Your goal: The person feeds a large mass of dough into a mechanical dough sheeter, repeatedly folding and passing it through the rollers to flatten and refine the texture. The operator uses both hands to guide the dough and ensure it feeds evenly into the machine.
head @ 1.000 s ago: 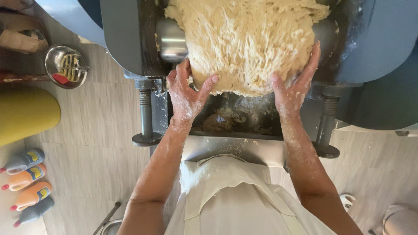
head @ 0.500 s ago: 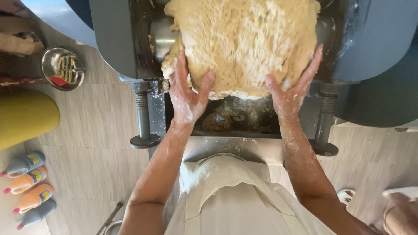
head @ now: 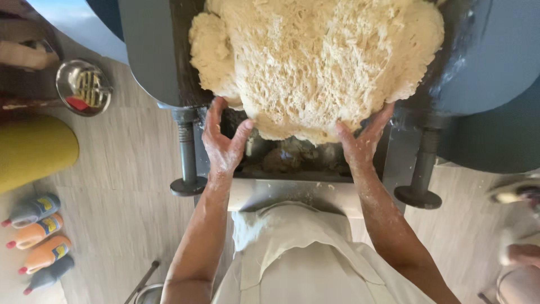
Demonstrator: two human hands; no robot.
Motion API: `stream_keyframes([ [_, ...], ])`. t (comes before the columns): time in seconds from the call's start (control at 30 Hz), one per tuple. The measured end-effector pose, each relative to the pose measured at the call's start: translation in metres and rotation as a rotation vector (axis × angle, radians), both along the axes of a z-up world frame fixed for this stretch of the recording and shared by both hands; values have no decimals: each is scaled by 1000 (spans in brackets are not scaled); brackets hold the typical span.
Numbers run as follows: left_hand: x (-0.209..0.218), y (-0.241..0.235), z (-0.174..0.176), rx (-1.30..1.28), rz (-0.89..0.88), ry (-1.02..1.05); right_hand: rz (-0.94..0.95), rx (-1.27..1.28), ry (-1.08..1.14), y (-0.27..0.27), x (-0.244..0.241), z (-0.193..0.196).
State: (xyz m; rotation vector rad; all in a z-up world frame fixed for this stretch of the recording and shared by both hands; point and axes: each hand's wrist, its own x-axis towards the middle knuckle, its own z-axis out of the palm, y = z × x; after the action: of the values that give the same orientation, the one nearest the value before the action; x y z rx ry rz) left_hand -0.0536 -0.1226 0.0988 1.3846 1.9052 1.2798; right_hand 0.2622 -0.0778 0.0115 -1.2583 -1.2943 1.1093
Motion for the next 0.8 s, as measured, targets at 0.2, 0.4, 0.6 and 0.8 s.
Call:
stream_keyframes([
  [0.2,-2,8,29,-21,8,-122,34,66,207,2,-16,-2],
  [0.4,5,3,27,-94,13,-140,9,27,97,15,-10,24],
  [0.6,15,-15,38,198,168,49,93,145,-5,24,-23,61],
  [0.8,11,14,36,-183,80,222,64,57,69,25,-33,76],
])
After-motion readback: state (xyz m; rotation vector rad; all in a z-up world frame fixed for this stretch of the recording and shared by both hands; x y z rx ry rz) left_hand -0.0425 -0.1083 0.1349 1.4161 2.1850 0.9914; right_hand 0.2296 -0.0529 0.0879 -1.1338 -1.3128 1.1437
